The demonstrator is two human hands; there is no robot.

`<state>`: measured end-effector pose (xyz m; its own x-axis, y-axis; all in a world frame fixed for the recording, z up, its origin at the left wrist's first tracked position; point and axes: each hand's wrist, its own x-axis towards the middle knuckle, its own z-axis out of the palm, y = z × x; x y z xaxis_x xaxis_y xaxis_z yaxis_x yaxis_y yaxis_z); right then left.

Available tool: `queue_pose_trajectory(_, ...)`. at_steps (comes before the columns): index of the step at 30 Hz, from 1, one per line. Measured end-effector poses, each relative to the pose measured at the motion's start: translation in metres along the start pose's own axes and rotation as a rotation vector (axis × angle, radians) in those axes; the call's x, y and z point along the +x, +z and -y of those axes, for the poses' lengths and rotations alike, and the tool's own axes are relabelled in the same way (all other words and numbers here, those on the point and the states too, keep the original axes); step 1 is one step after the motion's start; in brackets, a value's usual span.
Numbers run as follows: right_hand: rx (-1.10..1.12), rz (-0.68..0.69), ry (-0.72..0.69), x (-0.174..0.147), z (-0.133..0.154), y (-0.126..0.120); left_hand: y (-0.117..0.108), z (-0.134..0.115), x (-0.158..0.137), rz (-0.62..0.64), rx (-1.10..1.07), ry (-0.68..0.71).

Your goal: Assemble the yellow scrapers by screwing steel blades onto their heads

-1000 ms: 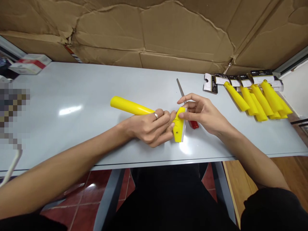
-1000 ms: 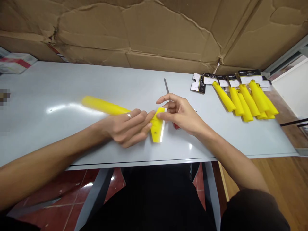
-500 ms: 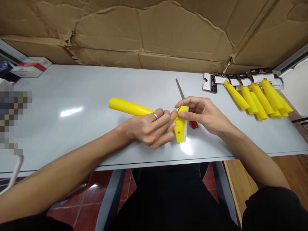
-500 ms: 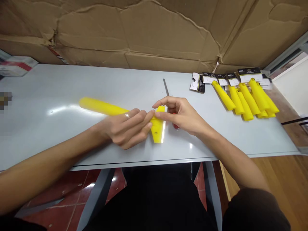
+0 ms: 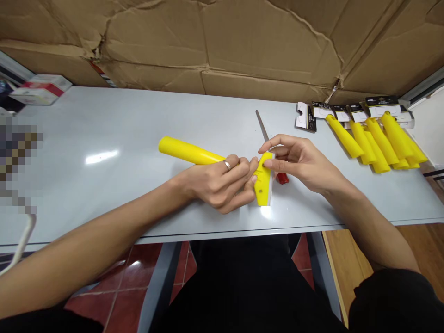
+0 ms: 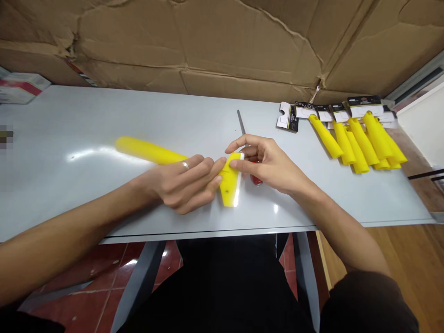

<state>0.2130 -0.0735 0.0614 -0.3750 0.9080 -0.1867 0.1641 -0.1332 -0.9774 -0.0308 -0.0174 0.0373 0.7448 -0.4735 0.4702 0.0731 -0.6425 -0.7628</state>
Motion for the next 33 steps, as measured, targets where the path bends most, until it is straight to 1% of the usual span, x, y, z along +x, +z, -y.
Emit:
queue_pose_trajectory(3,-0.020,-0.018,-0.004,-0.0004,-0.0023,-0.0005,0.0000,-0.0015,-0.0001,-0.003,0.003,0.003)
queue_pose_trajectory(9,0.050,0.055,0.023,0.0014,-0.0032,-0.0025,0.0011,-0.0044,-0.0035,0.004,0.019,0.002)
queue_pose_trajectory(16,0.085,0.053,0.048,0.0034,-0.0037,-0.0035,-0.0017,-0.0012,-0.0025,0.032,0.014,-0.003)
queue_pose_trajectory(21,0.048,0.013,0.040,0.0033,-0.0037,-0.0010,-0.0005,-0.0011,0.0002,0.014,0.011,0.001)
queue_pose_trajectory(26,0.063,0.019,0.054,0.0030,-0.0029,0.0006,0.0007,-0.0031,-0.0008,0.013,0.001,-0.003)
queue_pose_trajectory(33,0.113,-0.064,0.046,0.0031,-0.0028,0.0015,-0.0011,-0.0025,-0.0083,0.016,0.017,-0.033)
